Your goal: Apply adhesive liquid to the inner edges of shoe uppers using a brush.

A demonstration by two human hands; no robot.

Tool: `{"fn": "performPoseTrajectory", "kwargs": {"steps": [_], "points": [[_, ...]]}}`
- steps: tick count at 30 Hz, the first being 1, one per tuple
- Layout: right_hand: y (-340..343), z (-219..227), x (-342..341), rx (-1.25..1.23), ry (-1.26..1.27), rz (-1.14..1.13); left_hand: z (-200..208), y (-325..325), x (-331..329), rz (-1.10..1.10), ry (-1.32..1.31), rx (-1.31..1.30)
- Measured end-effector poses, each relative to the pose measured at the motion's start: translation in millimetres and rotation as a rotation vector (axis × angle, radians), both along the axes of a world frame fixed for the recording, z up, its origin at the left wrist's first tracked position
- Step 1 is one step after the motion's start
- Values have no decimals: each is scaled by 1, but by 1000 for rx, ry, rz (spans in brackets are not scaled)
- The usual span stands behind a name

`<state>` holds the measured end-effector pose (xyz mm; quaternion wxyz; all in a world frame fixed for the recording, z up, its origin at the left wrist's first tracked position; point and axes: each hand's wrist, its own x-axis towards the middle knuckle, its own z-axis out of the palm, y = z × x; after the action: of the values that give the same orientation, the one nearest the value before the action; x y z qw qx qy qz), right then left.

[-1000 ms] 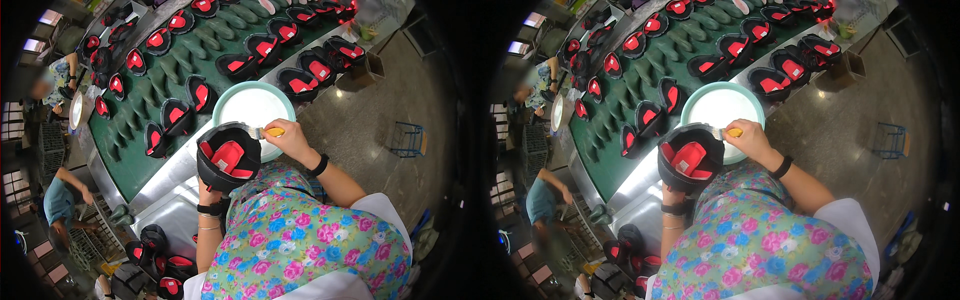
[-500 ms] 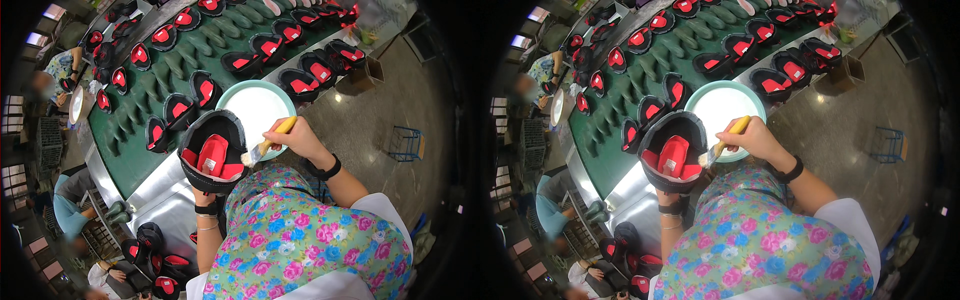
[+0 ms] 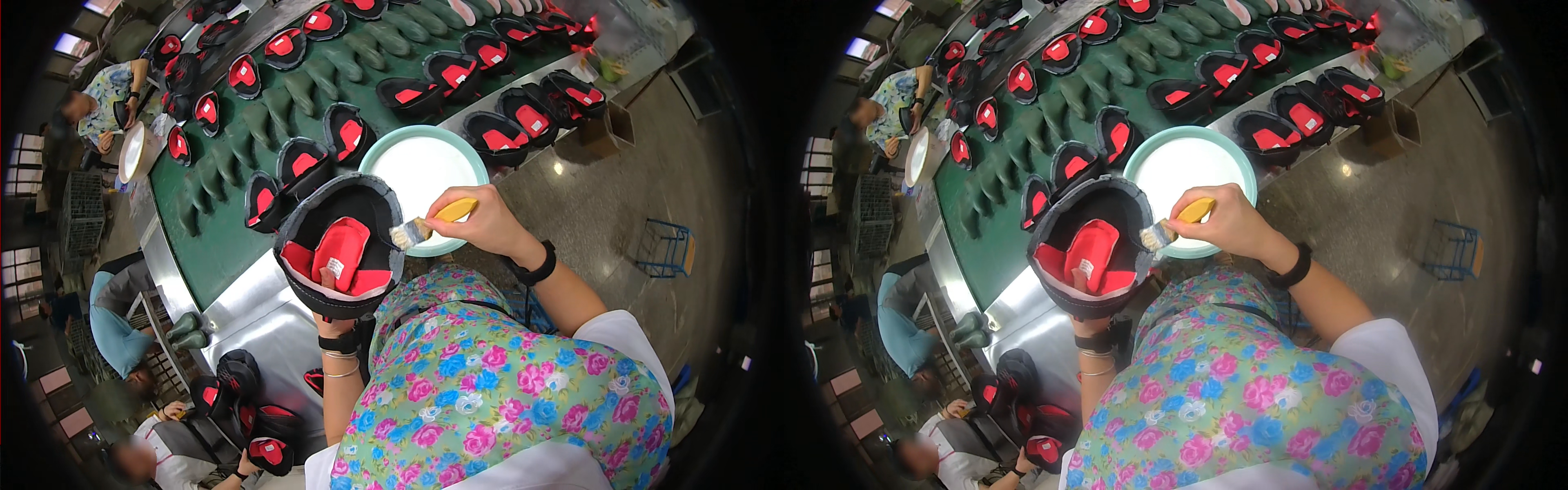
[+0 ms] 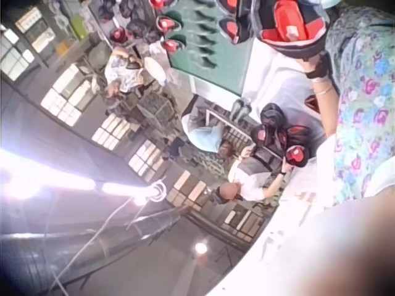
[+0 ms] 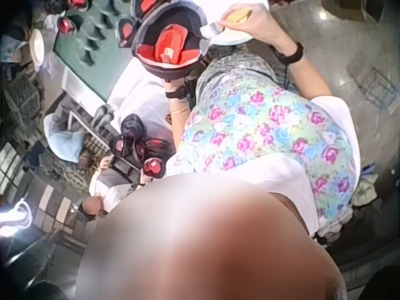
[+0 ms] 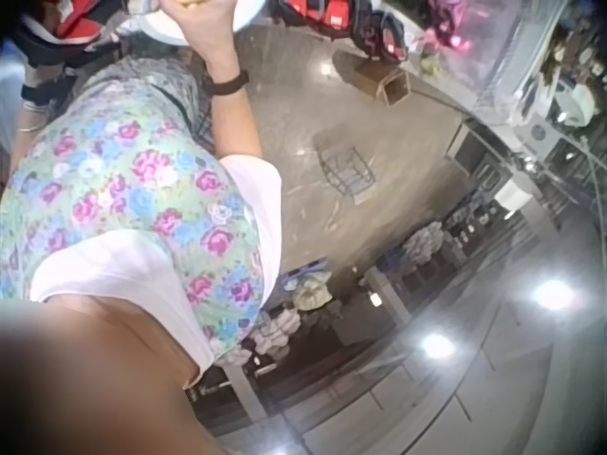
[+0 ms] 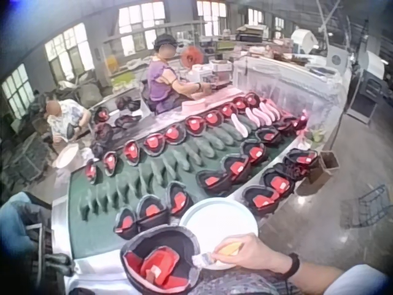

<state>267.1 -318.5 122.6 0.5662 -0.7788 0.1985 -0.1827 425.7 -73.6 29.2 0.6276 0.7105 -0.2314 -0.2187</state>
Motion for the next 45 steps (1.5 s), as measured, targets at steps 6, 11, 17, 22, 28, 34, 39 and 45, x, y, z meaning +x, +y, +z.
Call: {"fn": "performPoseTrajectory", "kwargs": {"steps": [6,11,17,22,28,34,39,45], "points": [[-10,-13,9,-140,-63,-143,3,0,-2,200,627,-427],[-26,-80,-4,-192,102,-228,-11,22,6,251,964,-473],[-18,-138,-6,-374,312,-220,-42,35,-17,237,1075,-292],[-15,-149,-3,-398,309,-191,-77,18,-40,86,1062,-174],[-26,-136,-17,-315,312,-239,-117,-11,-52,-161,1038,7],[-24,-67,-16,216,289,-172,-85,-43,-67,-283,1421,-91],[-15,-56,-10,323,128,28,-55,-79,-66,-553,1588,-463],[-21,-77,-30,150,254,-79,-69,-60,-76,-357,1825,-153]]}}
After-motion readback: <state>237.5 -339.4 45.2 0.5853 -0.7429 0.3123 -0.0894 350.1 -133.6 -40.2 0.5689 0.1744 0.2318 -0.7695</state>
